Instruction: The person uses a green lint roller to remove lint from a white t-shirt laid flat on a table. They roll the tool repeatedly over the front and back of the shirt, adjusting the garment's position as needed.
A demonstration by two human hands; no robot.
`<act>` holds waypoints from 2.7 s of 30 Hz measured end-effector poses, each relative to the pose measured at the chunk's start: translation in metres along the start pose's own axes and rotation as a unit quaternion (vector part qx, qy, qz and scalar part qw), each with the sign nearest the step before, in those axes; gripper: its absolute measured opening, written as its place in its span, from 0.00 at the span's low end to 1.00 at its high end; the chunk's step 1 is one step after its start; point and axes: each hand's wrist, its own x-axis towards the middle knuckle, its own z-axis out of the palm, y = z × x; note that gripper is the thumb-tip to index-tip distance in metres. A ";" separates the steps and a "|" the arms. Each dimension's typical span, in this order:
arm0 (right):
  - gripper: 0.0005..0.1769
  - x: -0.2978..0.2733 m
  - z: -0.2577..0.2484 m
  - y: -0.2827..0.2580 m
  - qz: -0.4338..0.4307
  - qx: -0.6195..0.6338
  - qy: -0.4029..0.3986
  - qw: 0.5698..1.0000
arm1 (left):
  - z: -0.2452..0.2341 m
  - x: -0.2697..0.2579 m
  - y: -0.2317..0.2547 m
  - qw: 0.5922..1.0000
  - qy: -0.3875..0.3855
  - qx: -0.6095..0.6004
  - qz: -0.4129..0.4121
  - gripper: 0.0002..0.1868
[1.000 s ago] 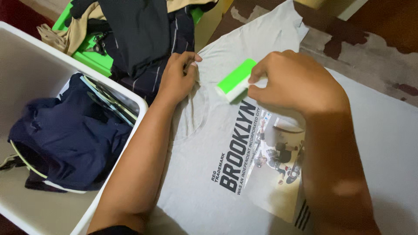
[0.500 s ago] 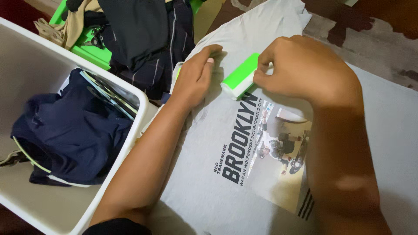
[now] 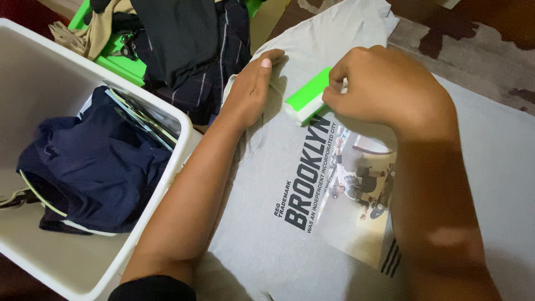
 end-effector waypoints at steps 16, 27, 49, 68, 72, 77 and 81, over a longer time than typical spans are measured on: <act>0.20 -0.003 0.010 -0.001 -0.006 0.071 -0.002 0.997 | -0.007 -0.003 0.009 0.996 -0.039 0.039 0.076 0.30; 0.24 -0.093 0.011 0.069 0.117 0.095 -0.190 0.970 | 0.001 -0.015 0.048 0.943 -0.074 0.280 0.166 0.15; 0.20 -0.210 0.040 0.128 0.079 0.265 -0.056 0.959 | 0.036 -0.032 0.096 0.904 -0.315 0.235 0.169 0.24; 0.16 -0.356 0.052 0.238 0.097 0.002 0.083 0.992 | 0.047 -0.056 0.117 0.859 -0.286 0.401 0.141 0.33; 0.14 -0.383 0.051 0.247 0.247 -0.068 0.097 0.962 | 0.076 -0.065 0.138 0.848 -0.321 0.400 0.132 0.34; 0.06 -0.349 0.058 0.228 0.085 0.008 0.170 0.982 | 0.125 -0.071 0.168 0.859 -0.362 0.306 0.192 0.32; 0.08 -0.319 0.087 0.199 0.088 0.115 0.215 0.966 | 0.162 -0.069 0.177 0.877 -0.376 0.226 0.195 0.32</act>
